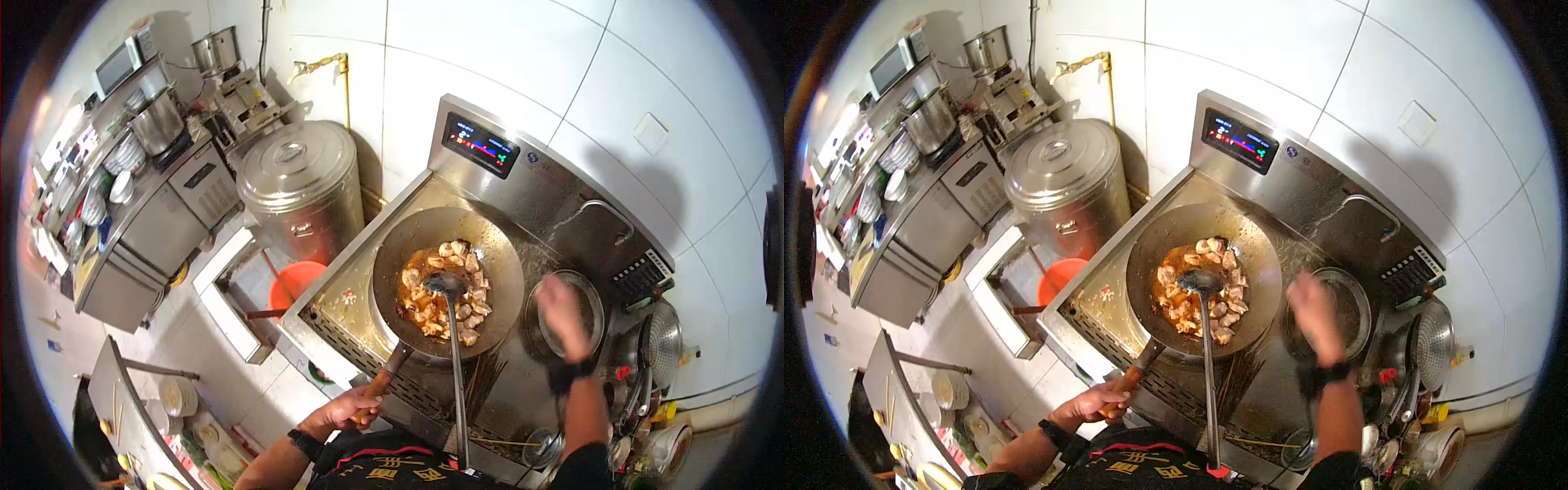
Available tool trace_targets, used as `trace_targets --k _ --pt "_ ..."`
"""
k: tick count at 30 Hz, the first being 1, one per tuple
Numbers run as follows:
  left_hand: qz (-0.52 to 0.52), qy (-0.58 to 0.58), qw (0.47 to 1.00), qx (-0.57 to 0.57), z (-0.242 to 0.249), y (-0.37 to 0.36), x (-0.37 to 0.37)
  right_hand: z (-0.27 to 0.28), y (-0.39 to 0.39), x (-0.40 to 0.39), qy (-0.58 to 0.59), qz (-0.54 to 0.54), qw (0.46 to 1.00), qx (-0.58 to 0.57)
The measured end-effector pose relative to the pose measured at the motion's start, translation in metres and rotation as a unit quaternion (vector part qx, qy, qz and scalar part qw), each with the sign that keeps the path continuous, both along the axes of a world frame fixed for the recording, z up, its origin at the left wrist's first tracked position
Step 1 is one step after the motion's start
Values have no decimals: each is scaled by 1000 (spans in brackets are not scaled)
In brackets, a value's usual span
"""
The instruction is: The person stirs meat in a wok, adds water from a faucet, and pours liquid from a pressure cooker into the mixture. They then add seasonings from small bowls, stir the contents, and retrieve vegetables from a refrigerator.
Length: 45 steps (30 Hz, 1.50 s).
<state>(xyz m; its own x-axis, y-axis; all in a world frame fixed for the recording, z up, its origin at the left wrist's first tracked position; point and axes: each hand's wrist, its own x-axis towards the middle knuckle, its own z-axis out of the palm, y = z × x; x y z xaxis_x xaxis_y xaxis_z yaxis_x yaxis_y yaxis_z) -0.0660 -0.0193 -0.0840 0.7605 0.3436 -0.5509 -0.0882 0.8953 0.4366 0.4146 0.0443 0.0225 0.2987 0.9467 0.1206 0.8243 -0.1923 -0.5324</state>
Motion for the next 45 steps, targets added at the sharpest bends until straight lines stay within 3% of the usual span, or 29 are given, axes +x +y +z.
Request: trace_targets --k 1,2,3,4,6,9,10,11,13,16,17,19,21,24,27,29,30,34,36,37,39,41,45 --pt "-6 -8 1000 -1 -9 -1 -2 37 -32 -61 64 2 994 -89" --pt "-5 -1 1000 -22 4 0 -2 -9 -64 -67 109 92 989 -36" --pt "-6 9 1000 20 -5 -2 -3 30 -93 -119 41 48 981 -185" --pt "-21 4 999 26 -7 -1 -4 4 -120 -136 37 45 969 -240" --pt "-16 18 1000 -1 -5 0 -5 -18 -165 -175 6 72 962 -262" --pt "-18 -25 999 -30 -4 1 -7 -40 -203 -215 13 19 953 -302" --pt "-23 -20 999 -27 -2 2 -8 -27 -197 -227 23 -6 925 -379" --pt "-32 -25 999 -24 -2 1 -8 -45 -208 -226 21 -16 926 -377" --pt "-28 3 999 -25 -3 2 -7 -95 -230 -217 73 -24 995 -63" --pt "-28 -16 999 -20 0 4 -11 -81 -222 -218 96 -47 994 7" --pt "-29 -15 999 -20 0 3 -13 -80 -216 -217 97 -48 994 8" --pt "-34 -7 999 -3 5 5 -11 -73 -186 -208 227 -134 963 -51" --pt "-28 -22 999 -7 1 5 -11 -35 -147 -220 263 -149 953 -31" --pt "-28 -30 999 3 2 2 -12 -47 -107 -225 271 -121 955 -4" --pt "-31 -12 999 20 8 3 -12 -61 -99 -237 315 -140 937 -52" --pt "-27 0 999 18 7 2 -11 -68 -117 -248 324 -39 941 -89" --pt "-27 -5 999 19 1 3 -10 -77 -130 -252 217 1 974 -70" --pt "-17 -30 999 -1 2 1 -11 -90 -206 -246 135 67 988 -44" --pt "-19 -32 999 11 -1 0 -12 -111 -243 -220 -35 120 992 18" --pt "-21 -43 999 10 -1 1 -12 -106 -258 -209 -85 97 992 -15" --pt "-20 -37 999 5 4 1 -11 -71 -277 -199 -130 73 987 -50" --pt "-21 10 1000 14 11 2 -10 -29 -284 -193 -210 24 959 -191" --pt "-41 -19 999 1 2 5 -14 21 -303 -198 -221 -1 961 -168"
